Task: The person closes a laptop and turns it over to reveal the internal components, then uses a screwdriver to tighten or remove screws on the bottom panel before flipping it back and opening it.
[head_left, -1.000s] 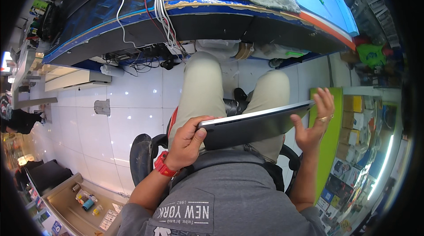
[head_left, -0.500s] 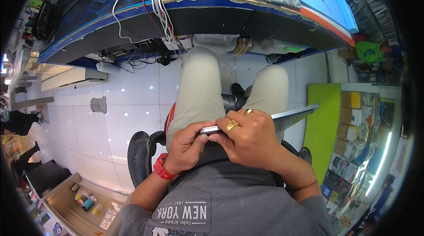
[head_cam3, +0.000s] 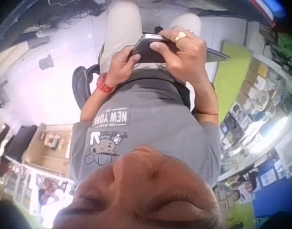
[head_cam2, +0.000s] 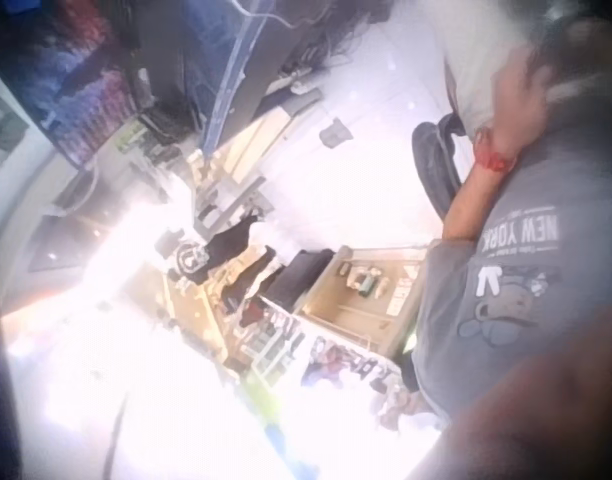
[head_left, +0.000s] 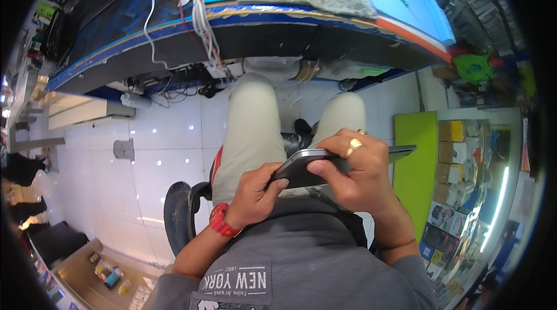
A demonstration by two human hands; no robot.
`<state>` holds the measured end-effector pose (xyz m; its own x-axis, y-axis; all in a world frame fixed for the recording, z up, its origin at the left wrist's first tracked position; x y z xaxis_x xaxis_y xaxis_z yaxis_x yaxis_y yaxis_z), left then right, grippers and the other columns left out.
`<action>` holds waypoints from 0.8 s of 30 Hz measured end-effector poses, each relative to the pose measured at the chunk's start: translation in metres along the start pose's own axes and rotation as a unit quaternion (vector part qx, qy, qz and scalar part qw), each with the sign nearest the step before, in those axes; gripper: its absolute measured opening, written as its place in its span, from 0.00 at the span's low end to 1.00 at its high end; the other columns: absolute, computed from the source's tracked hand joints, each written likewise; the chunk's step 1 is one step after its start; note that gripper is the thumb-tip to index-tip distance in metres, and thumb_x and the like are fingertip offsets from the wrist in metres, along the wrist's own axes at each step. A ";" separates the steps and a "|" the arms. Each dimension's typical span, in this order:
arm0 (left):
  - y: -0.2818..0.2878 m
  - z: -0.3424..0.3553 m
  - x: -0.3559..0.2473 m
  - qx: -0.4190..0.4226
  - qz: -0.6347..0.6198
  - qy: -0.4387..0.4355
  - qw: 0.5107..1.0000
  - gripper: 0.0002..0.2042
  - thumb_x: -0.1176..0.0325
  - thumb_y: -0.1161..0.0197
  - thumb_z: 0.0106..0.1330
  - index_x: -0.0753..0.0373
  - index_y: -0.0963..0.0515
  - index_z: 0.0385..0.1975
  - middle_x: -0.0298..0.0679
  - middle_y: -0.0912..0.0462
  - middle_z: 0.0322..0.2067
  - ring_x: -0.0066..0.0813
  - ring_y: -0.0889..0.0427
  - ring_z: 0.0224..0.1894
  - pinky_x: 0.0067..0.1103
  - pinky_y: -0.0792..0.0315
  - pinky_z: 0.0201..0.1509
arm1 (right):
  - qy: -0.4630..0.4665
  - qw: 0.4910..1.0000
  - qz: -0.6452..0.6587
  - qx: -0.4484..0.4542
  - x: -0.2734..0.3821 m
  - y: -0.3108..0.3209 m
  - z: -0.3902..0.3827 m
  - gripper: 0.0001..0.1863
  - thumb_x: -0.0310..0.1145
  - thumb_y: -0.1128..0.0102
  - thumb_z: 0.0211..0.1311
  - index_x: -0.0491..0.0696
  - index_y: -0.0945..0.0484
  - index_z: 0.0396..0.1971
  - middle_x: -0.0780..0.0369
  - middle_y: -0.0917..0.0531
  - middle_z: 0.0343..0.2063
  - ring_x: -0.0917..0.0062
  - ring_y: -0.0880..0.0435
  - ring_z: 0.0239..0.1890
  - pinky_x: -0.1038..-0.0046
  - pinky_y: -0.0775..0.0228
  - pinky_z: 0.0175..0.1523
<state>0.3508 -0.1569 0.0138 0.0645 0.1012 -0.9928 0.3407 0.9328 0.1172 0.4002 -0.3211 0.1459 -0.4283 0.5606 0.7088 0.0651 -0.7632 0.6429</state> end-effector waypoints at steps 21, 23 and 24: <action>-0.070 0.094 -0.159 0.240 0.257 -0.018 0.936 0.13 0.63 0.36 0.78 0.65 0.14 0.50 0.49 0.15 0.24 0.48 0.15 0.24 0.35 0.25 0.29 | -0.182 0.945 0.271 0.009 -0.058 0.099 -0.065 0.11 0.31 0.34 0.76 0.40 0.14 0.50 0.58 0.10 0.44 0.78 0.12 0.47 0.72 0.22 0.54; -0.077 0.095 -0.160 0.270 0.232 0.015 0.934 0.13 0.63 0.38 0.79 0.65 0.14 0.51 0.49 0.15 0.23 0.49 0.15 0.24 0.36 0.25 0.30 | -0.179 0.951 0.247 0.038 -0.058 0.106 -0.063 0.11 0.32 0.32 0.75 0.41 0.13 0.49 0.58 0.09 0.41 0.78 0.12 0.44 0.72 0.21 0.51; -0.079 0.097 -0.162 0.274 0.242 0.018 0.930 0.13 0.63 0.37 0.79 0.66 0.14 0.51 0.49 0.15 0.22 0.49 0.15 0.23 0.35 0.25 0.30 | -0.177 0.954 0.236 0.052 -0.057 0.109 -0.061 0.11 0.32 0.32 0.74 0.41 0.12 0.48 0.58 0.08 0.39 0.78 0.11 0.42 0.71 0.21 0.49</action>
<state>0.4040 -0.2807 0.1677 0.3071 0.4844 -0.8192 0.7080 0.4589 0.5367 0.3764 -0.4559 0.1576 0.0016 0.2500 0.9682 0.2726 -0.9317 0.2401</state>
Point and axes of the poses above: each hand's wrist, its own z-axis towards the middle knuckle, its own y-axis out of the back of the hand, x = y × z, the point moved 9 cm from there along z, towards the middle knuckle
